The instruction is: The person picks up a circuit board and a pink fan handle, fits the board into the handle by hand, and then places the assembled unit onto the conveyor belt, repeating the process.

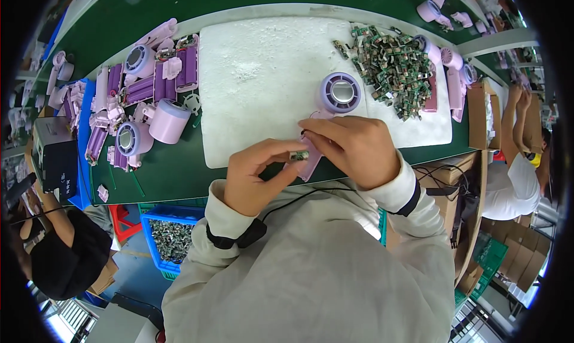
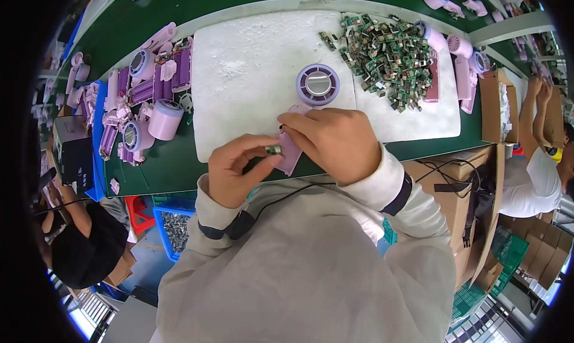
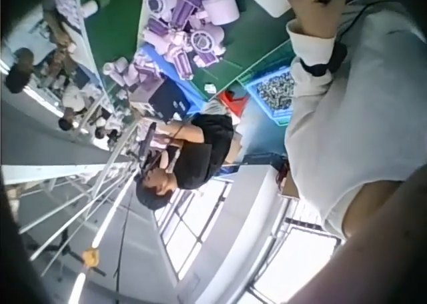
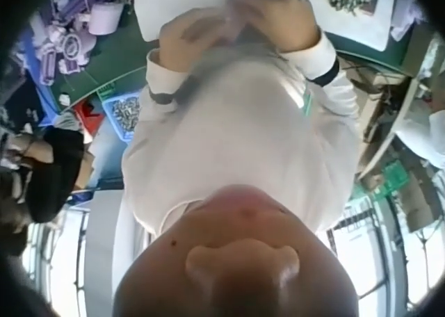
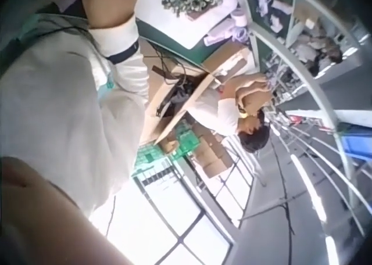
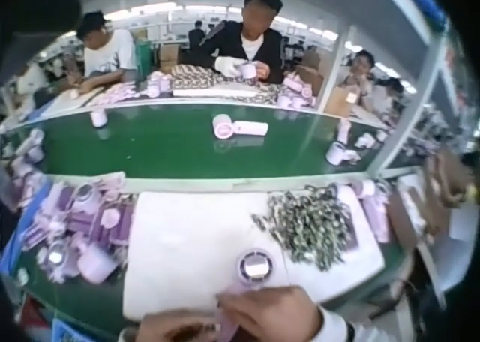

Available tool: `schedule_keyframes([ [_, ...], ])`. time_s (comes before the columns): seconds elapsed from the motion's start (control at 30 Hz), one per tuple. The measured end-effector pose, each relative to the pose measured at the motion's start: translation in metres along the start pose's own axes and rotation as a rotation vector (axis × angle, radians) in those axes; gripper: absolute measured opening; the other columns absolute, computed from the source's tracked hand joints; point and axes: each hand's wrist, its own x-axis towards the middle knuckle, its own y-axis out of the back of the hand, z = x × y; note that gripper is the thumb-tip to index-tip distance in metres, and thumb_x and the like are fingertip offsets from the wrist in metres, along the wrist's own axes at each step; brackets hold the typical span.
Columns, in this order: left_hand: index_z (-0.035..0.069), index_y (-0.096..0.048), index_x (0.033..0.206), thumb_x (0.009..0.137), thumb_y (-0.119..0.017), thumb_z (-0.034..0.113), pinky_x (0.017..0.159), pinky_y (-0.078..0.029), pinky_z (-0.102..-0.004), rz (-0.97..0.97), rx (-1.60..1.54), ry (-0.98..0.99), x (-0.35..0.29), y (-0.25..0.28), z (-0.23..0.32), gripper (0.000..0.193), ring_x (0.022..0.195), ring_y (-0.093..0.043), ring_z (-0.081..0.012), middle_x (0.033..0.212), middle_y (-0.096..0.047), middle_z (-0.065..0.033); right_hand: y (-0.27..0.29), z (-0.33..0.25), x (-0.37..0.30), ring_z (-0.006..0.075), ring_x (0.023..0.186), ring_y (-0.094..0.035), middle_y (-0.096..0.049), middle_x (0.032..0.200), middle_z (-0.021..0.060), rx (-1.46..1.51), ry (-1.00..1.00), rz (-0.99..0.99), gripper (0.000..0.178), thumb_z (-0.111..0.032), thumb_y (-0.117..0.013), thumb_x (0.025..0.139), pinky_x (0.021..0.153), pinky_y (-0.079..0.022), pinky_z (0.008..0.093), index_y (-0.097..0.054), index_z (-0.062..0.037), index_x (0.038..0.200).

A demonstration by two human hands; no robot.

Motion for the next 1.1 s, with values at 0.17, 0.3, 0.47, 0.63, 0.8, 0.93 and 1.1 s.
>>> schedule_keyframes([
  [0.17, -0.008, -0.062, 0.123, 0.089, -0.067, -0.014, 0.092, -0.056, -0.0321, -0.08, 0.062, 0.023, 0.002, 0.001, -0.001, 0.036, 0.103, -0.069, -0.0197, 0.115, -0.068, -0.0144, 0.007, 0.009, 0.007, 0.0262, 0.067, -0.068, -0.07, 0.079, 0.0074, -0.032, 0.098, -0.108, 0.021, -0.009, -0.073, 0.086, 0.058, -0.054, 0.0356, -0.073, -0.01, 0.107],
  [0.3, -0.008, -0.062, 0.124, 0.089, -0.067, -0.015, 0.091, -0.056, -0.032, -0.081, 0.02, 0.041, 0.003, -0.001, -0.001, 0.036, 0.102, -0.069, -0.0193, 0.117, -0.067, -0.0146, 0.001, 0.011, 0.006, 0.0255, 0.065, -0.068, -0.071, 0.078, 0.0074, -0.018, 0.134, -0.09, 0.018, -0.009, -0.074, 0.086, 0.057, -0.053, 0.035, -0.072, -0.0092, 0.104],
  [0.47, -0.008, -0.062, 0.124, 0.09, -0.065, -0.014, 0.09, -0.056, -0.0315, -0.17, -0.07, 0.125, 0.006, 0.001, 0.004, 0.034, 0.1, -0.069, -0.0193, 0.116, -0.068, -0.0146, -0.011, 0.004, 0.003, 0.0227, 0.058, -0.066, -0.069, 0.073, 0.0058, 0.152, -0.008, 0.084, 0.015, -0.008, -0.073, 0.086, 0.054, -0.052, 0.0326, -0.072, -0.0085, 0.101],
  [0.63, -0.008, -0.062, 0.124, 0.093, -0.063, -0.012, 0.09, -0.056, -0.0311, 0.127, -0.059, 0.151, 0.014, 0.003, 0.011, 0.032, 0.099, -0.07, -0.0195, 0.11, -0.07, -0.0134, -0.013, -0.004, 0.005, 0.0208, 0.057, -0.065, -0.069, 0.073, 0.0055, 0.14, -0.079, 0.11, 0.013, -0.006, -0.073, 0.086, 0.053, -0.051, 0.0322, -0.071, -0.0065, 0.098],
  [0.8, -0.004, -0.062, 0.128, 0.095, -0.063, -0.009, 0.093, -0.056, -0.0286, 0.223, -0.045, 0.079, 0.02, 0.005, 0.001, 0.034, 0.105, -0.068, -0.0182, 0.116, -0.068, -0.0122, -0.02, -0.002, 0.003, 0.0208, 0.056, -0.065, -0.069, 0.072, 0.0059, 0.117, -0.049, 0.154, 0.012, -0.007, -0.074, 0.085, 0.052, -0.05, 0.0329, -0.071, -0.0055, 0.097],
  [0.93, -0.005, -0.063, 0.129, 0.096, -0.062, -0.009, 0.093, -0.056, -0.0293, 0.207, 0.032, 0.055, 0.02, 0.002, -0.001, 0.033, 0.106, -0.068, -0.0183, 0.116, -0.068, -0.0132, -0.026, 0.001, 0.003, 0.0198, 0.055, -0.064, -0.068, 0.071, 0.0062, 0.044, 0.025, 0.229, 0.011, -0.006, -0.074, 0.085, 0.051, -0.049, 0.0315, -0.071, -0.0063, 0.096],
  [1.1, -0.004, -0.064, 0.129, 0.096, -0.061, -0.009, 0.091, -0.056, -0.0288, 0.118, 0.053, -0.001, 0.022, 0.004, 0.001, 0.034, 0.104, -0.068, -0.0183, 0.115, -0.068, -0.0136, -0.018, 0.003, 0.002, 0.0189, 0.053, -0.061, -0.066, 0.067, 0.0063, 0.213, 0.023, 0.205, 0.009, -0.006, -0.074, 0.087, 0.05, -0.047, 0.0316, -0.071, -0.0055, 0.096],
])
